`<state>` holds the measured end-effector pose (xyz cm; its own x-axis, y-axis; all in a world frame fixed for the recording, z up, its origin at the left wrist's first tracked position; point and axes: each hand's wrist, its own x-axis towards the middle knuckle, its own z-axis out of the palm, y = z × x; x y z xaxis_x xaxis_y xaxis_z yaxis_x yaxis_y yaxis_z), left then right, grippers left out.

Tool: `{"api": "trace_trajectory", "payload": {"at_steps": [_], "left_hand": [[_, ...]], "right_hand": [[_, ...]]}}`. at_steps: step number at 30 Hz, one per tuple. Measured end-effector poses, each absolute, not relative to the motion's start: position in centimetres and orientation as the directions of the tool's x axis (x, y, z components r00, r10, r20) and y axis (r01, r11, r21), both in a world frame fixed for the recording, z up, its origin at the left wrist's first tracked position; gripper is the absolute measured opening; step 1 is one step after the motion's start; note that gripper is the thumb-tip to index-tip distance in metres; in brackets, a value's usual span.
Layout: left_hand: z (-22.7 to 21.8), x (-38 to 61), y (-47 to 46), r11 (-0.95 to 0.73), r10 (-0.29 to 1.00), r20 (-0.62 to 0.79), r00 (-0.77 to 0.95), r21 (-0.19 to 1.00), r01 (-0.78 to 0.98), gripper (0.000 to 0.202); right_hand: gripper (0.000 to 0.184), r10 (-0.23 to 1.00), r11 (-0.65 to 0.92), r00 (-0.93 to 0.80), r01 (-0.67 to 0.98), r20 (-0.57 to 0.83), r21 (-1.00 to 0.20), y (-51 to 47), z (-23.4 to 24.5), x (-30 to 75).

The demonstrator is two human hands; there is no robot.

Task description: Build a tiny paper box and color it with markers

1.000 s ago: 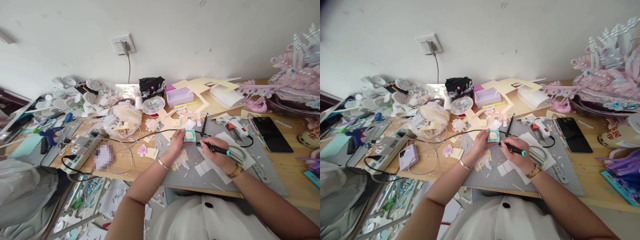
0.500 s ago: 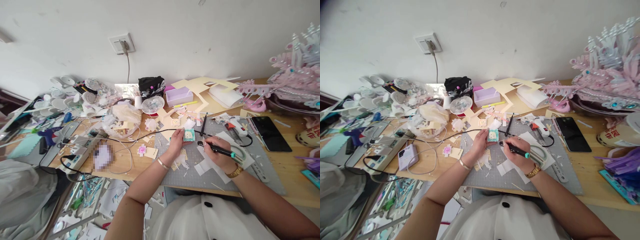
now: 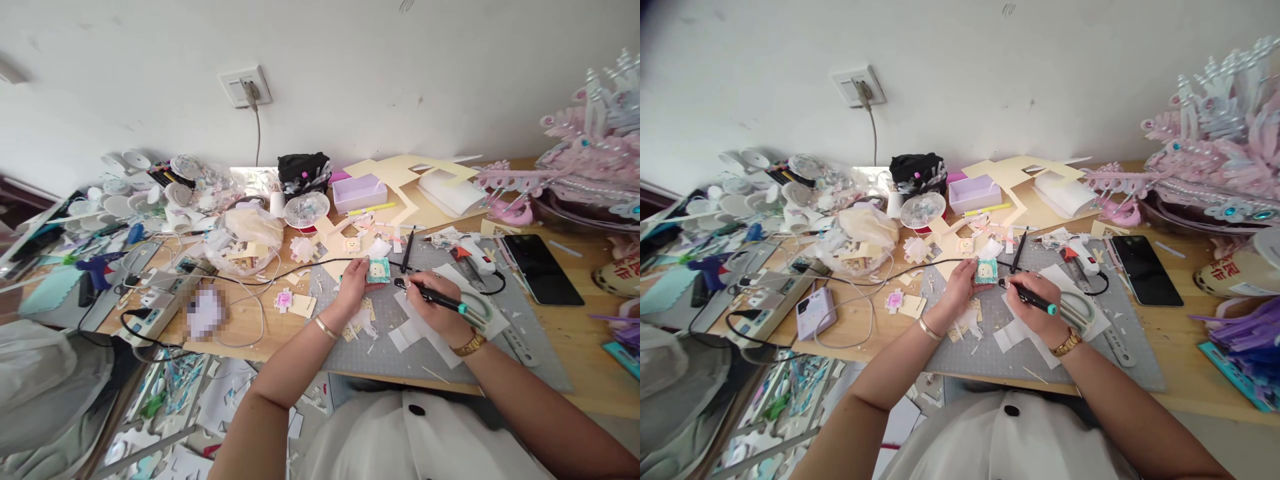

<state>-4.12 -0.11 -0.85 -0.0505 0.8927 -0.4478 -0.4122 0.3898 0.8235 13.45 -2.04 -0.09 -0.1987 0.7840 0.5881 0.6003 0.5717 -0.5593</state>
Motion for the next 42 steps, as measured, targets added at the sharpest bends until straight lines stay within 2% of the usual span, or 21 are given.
{"api": "trace_trajectory", "payload": {"at_steps": [9,22,34,38,42], "left_hand": [[-0.9,-4.11,-0.1,0.387,0.893,-0.446,-0.055,0.826,-0.409,0.014],[-0.88,-4.13,-0.15,0.38,0.897,-0.438,-0.053,0.828,-0.413,0.012],[-0.88,-4.19,-0.2,0.393,0.894,-0.446,-0.043,0.828,-0.399,0.019],[-1.11,-4.18,-0.22,0.394,0.894,-0.446,-0.042,0.828,-0.399,0.022],[-1.21,-4.35,-0.14,0.401,0.892,-0.45,-0.027,0.819,-0.41,0.02]], "right_hand": [[0.013,0.78,0.59,-0.209,0.561,0.59,-0.581,-2.13,-0.14,13.19],[0.019,0.818,0.53,-0.169,0.593,0.55,-0.606,-2.11,-0.1,13.56],[0.016,0.885,0.429,-0.108,0.564,0.452,-0.705,-1.96,0.03,13.7],[0.018,0.879,0.437,-0.093,0.552,0.468,-0.71,-1.99,0.05,13.71],[0.022,0.906,0.402,-0.075,0.465,0.417,-0.789,-2.05,0.05,13.72]]}}
